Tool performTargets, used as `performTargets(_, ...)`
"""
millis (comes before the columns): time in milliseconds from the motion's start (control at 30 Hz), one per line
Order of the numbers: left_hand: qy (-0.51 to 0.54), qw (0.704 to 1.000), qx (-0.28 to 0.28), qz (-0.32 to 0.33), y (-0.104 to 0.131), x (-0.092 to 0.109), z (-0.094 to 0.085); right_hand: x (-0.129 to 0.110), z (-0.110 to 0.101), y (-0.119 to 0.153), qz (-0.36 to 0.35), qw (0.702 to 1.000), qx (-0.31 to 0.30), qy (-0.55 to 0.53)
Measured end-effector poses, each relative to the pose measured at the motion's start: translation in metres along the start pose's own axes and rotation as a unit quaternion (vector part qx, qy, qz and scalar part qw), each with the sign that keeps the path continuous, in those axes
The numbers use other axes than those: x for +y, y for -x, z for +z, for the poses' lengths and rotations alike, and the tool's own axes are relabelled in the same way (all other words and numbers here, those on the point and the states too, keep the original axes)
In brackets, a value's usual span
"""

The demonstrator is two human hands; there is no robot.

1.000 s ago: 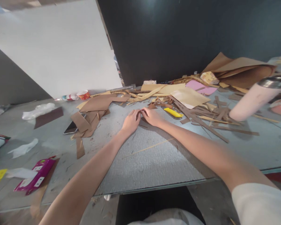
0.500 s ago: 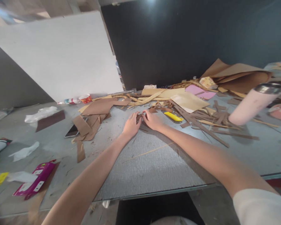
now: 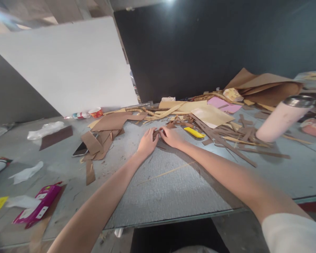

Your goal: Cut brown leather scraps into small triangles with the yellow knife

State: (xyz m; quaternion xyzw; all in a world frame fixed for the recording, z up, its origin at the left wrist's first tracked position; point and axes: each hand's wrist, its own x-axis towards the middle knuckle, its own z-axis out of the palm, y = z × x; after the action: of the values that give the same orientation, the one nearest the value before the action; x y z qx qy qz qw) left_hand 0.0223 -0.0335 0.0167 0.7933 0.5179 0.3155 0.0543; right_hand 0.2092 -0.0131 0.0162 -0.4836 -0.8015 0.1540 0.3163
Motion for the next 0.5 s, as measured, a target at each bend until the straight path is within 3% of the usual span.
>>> performTargets(133,-0.011,1.000,-0.004,0.005,0.000,-0.001,0.001,0.000,0.003,0.001,-0.001,1.000,0.020,0.008)
performTargets(367,-0.035,0.999,0.013,-0.009,-0.001,-0.004,0.001,0.022,-0.003,-0.006,0.031,0.979,0.200,0.006)
performTargets(500,-0.054,0.998,0.019,-0.026,0.000,-0.004,0.001,0.039,-0.002,-0.010,0.092,0.968,0.182,0.144)
